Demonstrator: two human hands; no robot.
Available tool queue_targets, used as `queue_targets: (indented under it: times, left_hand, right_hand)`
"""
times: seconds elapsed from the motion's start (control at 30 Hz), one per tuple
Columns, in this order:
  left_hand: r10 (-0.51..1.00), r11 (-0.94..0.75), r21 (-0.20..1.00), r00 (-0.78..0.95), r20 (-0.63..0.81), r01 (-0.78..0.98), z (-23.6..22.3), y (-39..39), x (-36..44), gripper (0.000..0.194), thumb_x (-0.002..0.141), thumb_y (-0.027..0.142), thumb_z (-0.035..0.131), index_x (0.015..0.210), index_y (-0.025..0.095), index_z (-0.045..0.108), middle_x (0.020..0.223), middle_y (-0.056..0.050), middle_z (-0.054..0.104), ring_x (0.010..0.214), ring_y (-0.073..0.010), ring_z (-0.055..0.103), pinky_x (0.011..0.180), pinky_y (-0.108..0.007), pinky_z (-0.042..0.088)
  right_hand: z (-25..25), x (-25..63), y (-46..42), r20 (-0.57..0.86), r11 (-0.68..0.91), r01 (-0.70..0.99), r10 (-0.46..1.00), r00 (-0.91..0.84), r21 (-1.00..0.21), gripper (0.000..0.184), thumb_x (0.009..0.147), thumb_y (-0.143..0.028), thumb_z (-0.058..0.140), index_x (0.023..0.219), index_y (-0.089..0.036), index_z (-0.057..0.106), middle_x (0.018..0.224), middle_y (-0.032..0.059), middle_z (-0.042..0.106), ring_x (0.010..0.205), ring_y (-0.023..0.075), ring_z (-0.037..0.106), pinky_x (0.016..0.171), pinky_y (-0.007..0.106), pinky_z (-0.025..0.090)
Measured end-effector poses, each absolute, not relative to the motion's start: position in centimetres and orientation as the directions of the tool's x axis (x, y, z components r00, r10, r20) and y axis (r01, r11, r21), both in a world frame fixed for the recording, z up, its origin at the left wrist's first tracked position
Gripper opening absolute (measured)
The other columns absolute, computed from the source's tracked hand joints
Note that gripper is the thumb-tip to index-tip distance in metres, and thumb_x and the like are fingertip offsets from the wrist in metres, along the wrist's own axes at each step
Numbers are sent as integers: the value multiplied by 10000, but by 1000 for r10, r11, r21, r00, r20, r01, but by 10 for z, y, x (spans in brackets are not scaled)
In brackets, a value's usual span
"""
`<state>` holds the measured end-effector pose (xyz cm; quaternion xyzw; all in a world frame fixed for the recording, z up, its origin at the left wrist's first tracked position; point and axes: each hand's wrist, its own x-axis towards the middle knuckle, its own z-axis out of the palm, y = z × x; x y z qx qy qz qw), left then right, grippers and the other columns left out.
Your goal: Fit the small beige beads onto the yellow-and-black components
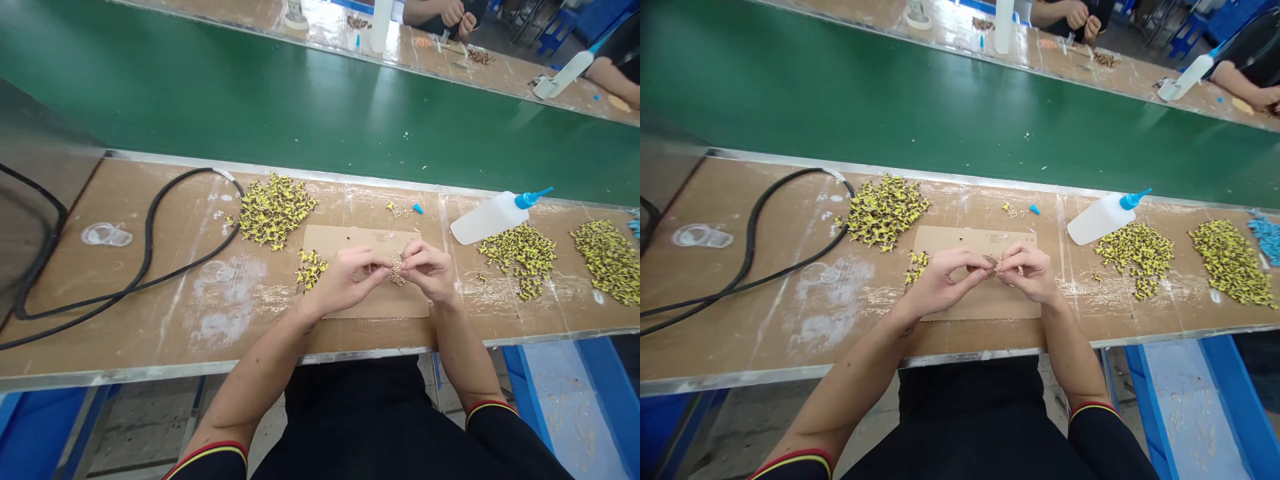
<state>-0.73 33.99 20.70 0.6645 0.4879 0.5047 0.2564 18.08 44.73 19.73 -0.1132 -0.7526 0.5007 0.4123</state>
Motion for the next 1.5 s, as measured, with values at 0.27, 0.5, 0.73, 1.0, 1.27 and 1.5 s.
queue_targets:
  times: [0.27,0.5,0.73,1.0,1.27,1.5]
  left_hand:
    - [915,-383,854,20,402,352,204,339,-2,138,985,222,605,958,178,733,864,-54,745,788,-153,696,748,-283,532]
    - [908,-397,849,16,418,349,206,339,-2,134,973,201,600,921,178,721,824,-44,727,749,-141,669,720,-269,515]
    - [899,-411,838,4,439,358,210,340,-6,144,955,193,594,854,180,695,766,-29,710,708,-135,650,684,-264,499]
    - [919,-376,872,4,395,312,210,339,-4,123,942,280,661,915,185,734,818,-48,758,709,-143,659,692,-276,523]
    - [905,-399,861,-16,426,315,209,340,-5,121,933,203,623,828,181,679,746,-17,699,685,-123,623,678,-259,500]
    - [855,-366,884,-270,443,291,216,336,-49,213,956,325,609,770,222,622,714,-9,650,658,-128,592,610,-297,493]
  right_hand:
    - [194,176,441,510,467,-258,568,-646,-846,92,872,-216,798,913,-297,813,754,2,676,638,125,584,561,273,469]
    - [194,176,438,520,528,-203,567,-639,-825,50,881,-236,783,906,-275,802,779,18,710,646,136,604,579,284,475]
    - [199,179,439,491,511,-151,637,-594,-846,133,876,-367,777,802,-256,774,686,17,657,606,148,565,552,303,464]
    - [194,177,437,487,515,-148,621,-614,-844,124,876,-369,781,816,-261,787,701,24,667,614,148,570,558,306,467]
    - [196,176,436,513,529,-180,594,-619,-830,73,886,-308,775,834,-259,789,718,21,685,617,141,585,565,299,474]
    - [200,183,441,511,533,-149,637,-577,-833,140,894,-363,760,808,-253,747,716,21,660,632,154,572,568,312,461]
